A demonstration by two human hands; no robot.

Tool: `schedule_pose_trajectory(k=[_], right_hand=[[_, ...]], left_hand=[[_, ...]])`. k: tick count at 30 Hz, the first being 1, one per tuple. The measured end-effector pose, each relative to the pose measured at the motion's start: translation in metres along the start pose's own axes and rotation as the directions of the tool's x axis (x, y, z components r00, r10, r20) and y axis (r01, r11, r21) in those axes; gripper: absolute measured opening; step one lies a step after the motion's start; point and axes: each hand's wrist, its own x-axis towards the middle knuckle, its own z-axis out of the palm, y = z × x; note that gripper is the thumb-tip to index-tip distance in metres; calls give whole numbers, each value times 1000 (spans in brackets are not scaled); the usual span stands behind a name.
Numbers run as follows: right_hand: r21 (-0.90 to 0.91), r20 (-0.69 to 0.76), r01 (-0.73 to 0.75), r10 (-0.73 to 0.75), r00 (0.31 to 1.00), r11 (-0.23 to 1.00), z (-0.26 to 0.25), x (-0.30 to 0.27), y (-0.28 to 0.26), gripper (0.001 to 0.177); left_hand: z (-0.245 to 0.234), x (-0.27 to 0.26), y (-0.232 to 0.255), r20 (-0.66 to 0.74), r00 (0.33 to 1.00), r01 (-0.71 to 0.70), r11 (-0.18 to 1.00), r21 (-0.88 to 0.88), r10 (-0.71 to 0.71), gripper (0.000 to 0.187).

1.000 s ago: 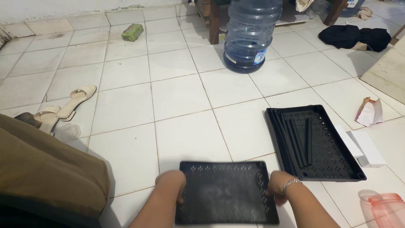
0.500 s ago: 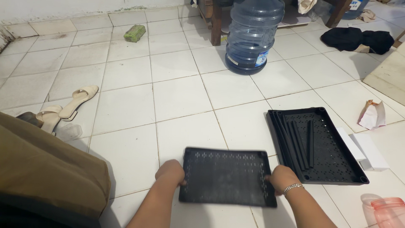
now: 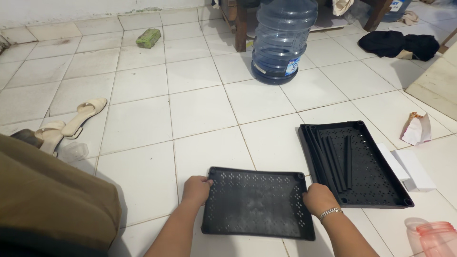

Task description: The person assembles a small black plastic stand by inserting four legs into a perforated tray and securing them with small caps. They then place a second tray on top to form a two-tiered stand.

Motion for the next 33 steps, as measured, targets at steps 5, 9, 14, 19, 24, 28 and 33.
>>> schedule_pose_trajectory(k=[5,9,14,19,24,28,33], right_hand=[[49,-86,8,-3,996,999,15,-4,-3,35],[18,-67,14,-12,998,1000,18,-2,-7,39],[68,-31,-9,11,999,998,12,-14,-8,39],[-24,-64,-2,1,998,1000,-23,-19,-19,55],[-18,-667,-20,3,745,1000,-40,-4,29,49],[55,-810,-483,322,491,874,-45,23,94,95],[306,-7,-487,513,858,818,-60,33,148,71]], left_hand=[[8,3,-12,-109,994,-27,998,-61,21,34],[17,17,-21,-145,981,-127,991,47,132,34],[28,16,-35,-54,994,-96,995,1,96,39],[25,19,-30,-35,999,-37,994,106,41,44],[27,20,-34,16,1000,24,996,85,-25,49],[30,27,-38,92,995,29,984,177,-46,52],[43,44,-54,125,991,6,951,309,-47,49]])
